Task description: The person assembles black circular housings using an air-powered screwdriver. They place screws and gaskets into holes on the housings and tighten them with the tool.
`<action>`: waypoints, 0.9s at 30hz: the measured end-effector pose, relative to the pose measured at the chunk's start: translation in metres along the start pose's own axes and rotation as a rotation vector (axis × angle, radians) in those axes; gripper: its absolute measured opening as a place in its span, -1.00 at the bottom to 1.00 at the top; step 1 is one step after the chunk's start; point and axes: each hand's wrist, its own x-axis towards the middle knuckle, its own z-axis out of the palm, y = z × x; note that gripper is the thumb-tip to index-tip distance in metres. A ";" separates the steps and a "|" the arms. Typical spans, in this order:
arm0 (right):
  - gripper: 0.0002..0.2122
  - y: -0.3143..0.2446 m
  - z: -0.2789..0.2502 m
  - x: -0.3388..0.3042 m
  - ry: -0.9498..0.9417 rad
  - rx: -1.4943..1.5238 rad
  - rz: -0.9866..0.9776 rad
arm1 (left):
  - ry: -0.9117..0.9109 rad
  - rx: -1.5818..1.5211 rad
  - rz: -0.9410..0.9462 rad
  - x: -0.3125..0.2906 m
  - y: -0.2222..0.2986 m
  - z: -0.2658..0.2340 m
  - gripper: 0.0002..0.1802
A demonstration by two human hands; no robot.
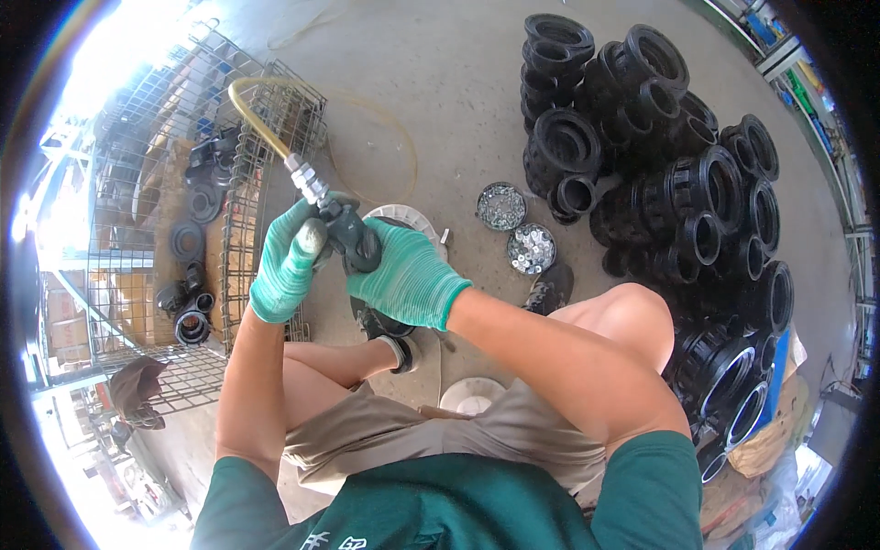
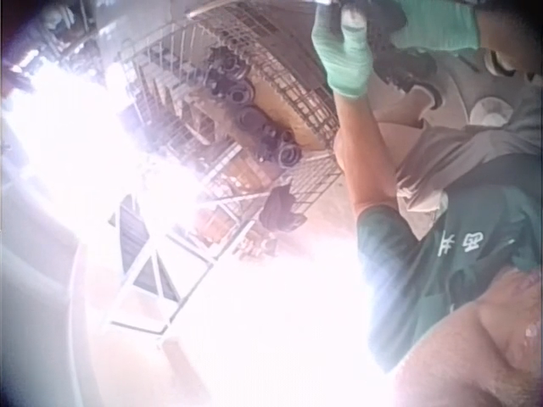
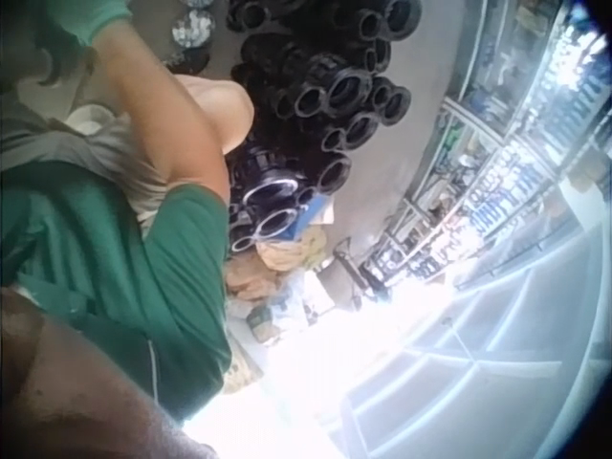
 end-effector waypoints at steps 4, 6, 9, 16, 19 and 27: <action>-0.70 -0.003 -0.013 0.001 -0.053 0.076 0.100 | 0.085 0.025 0.021 0.004 0.002 0.006 -0.26; -0.67 -0.007 -0.021 -0.002 -0.054 0.081 0.142 | 0.082 0.031 0.043 0.004 0.008 0.011 -0.32; -0.63 -0.012 -0.033 0.001 -0.060 0.080 0.190 | 0.133 0.096 0.065 0.006 0.006 0.014 -0.32; -0.76 -0.009 -0.053 0.000 0.096 0.549 0.225 | 0.318 0.092 -0.024 0.012 0.001 0.004 -0.37; -0.76 -0.014 -0.074 -0.003 0.186 0.640 0.278 | 0.389 -0.008 -0.050 0.016 -0.007 -0.012 -0.42; -0.66 -0.005 -0.074 0.014 0.279 1.008 0.232 | -0.031 0.278 -0.054 0.015 -0.027 0.039 -0.42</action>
